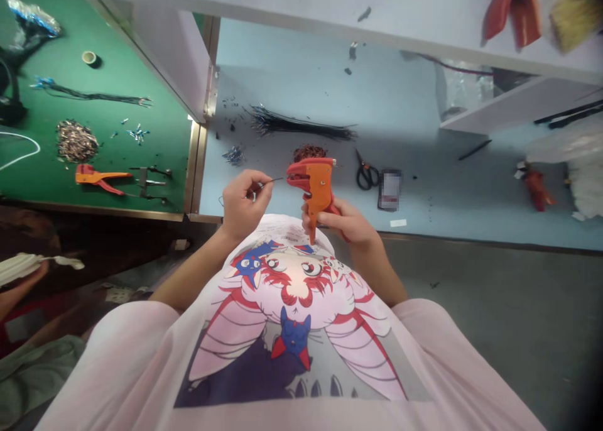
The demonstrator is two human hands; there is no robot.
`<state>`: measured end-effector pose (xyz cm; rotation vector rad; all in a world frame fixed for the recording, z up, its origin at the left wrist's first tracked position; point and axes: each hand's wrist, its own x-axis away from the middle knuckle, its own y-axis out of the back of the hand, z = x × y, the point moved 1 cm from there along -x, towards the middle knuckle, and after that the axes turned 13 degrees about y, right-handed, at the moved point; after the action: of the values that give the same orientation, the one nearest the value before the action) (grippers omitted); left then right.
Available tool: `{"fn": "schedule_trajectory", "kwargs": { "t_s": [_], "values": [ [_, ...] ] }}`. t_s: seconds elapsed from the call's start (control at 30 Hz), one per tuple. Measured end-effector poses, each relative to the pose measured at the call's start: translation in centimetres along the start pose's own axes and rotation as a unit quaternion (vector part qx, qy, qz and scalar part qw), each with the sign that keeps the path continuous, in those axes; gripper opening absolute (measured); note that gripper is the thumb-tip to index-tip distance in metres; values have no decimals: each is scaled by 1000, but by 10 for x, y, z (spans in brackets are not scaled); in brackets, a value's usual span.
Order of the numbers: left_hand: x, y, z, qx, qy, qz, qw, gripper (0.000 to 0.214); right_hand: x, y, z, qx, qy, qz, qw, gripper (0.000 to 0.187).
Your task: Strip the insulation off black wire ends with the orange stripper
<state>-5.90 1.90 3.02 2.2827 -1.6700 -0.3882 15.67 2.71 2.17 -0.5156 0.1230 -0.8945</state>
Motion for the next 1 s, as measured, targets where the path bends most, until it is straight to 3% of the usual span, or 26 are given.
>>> {"fn": "schedule_trajectory", "kwargs": {
  "t_s": [0.23,0.7,1.0],
  "values": [
    [2,-2,0,15,8,9,1000,2,2,-4,7,-8,-20,6,1000,37],
    [3,-2,-7,-25,-34,11,999,4,3,-5,5,-5,-16,50,999,38],
    [5,-1,-9,-39,-70,12,997,6,4,-8,3,5,-21,46,999,36]
  ]
}}
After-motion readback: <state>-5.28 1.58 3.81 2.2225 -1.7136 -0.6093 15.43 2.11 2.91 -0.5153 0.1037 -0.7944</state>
